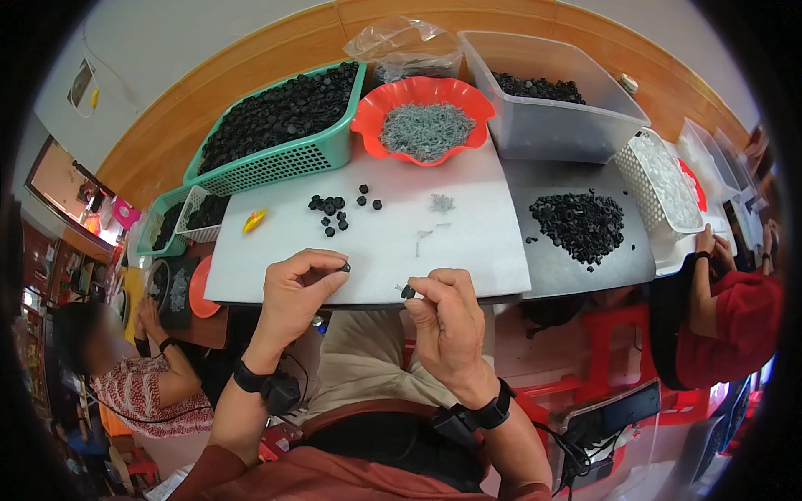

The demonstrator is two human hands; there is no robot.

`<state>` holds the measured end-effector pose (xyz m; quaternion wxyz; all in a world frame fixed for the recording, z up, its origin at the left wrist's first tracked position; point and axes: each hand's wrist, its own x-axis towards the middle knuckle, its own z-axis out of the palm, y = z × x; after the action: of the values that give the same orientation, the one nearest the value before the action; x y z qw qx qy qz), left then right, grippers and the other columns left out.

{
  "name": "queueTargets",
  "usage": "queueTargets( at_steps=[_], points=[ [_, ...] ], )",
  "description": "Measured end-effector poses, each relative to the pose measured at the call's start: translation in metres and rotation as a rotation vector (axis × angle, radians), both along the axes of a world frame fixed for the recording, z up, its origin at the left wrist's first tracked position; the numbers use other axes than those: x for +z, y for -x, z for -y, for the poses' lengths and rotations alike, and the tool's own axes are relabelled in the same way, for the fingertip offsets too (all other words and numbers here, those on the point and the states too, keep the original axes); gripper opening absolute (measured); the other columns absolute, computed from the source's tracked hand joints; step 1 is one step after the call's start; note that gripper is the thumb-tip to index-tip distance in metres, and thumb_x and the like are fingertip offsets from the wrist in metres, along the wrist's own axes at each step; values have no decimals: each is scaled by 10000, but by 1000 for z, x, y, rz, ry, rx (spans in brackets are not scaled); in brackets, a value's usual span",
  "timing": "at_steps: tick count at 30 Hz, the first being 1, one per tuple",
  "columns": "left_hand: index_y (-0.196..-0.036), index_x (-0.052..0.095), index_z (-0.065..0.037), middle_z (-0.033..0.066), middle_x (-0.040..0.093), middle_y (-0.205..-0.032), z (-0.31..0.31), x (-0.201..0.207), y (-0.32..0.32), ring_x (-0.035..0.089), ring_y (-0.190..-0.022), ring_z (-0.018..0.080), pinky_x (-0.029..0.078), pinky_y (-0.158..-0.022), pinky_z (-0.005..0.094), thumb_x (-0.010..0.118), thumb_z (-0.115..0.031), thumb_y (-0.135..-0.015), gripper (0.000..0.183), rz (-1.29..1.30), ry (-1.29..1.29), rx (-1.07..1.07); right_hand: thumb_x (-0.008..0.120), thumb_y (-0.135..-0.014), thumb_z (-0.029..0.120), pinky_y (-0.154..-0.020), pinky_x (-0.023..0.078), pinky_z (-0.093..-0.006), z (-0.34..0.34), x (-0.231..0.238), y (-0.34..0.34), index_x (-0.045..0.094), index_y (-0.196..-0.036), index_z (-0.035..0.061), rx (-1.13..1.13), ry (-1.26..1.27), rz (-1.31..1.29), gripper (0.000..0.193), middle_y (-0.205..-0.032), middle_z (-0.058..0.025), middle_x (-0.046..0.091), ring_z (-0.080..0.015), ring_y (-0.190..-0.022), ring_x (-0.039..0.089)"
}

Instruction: Assembling small black components onto metal pins at a workbench.

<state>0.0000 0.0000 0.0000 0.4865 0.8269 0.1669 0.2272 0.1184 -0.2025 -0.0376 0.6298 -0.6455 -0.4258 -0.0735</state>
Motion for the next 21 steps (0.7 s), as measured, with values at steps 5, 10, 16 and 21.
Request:
queueTargets(
  at_steps=[5,10,16,21],
  points=[
    [-1149,729,8,120,748,-1109,-1,-6,-3,725,-893,147,591,-838,272,751,23,-912,238,63,458,-71,722,-949,36,-628,494,-302,0,2,-5,662,-1156,3,4,-2,52,219,-1023,-137,607,-216,-743,588],
    [-1182,703,11,160,743,-1114,1,-8,-3,752,-941,195,642,-860,319,712,14,-946,236,157,802,-103,732,-933,19,-626,501,-308,-4,4,-3,666,-1154,5,18,-1,31,231,-1019,-138,607,-220,-751,602],
    [-1201,693,1,178,731,-1134,0,-10,-4,758,-954,218,659,-874,334,675,6,-976,226,232,1120,-156,737,-929,19,-621,503,-309,-13,8,-2,666,-1159,9,40,-8,38,240,-1017,-142,606,-223,-750,603],
    [-1237,679,-6,163,733,-1155,-1,-14,-4,756,-983,217,647,-900,334,667,-25,-995,243,255,1232,-201,731,-933,19,-624,508,-311,-20,13,-2,666,-1161,14,55,-13,49,236,-1016,-143,603,-223,-746,603]
  ],
)
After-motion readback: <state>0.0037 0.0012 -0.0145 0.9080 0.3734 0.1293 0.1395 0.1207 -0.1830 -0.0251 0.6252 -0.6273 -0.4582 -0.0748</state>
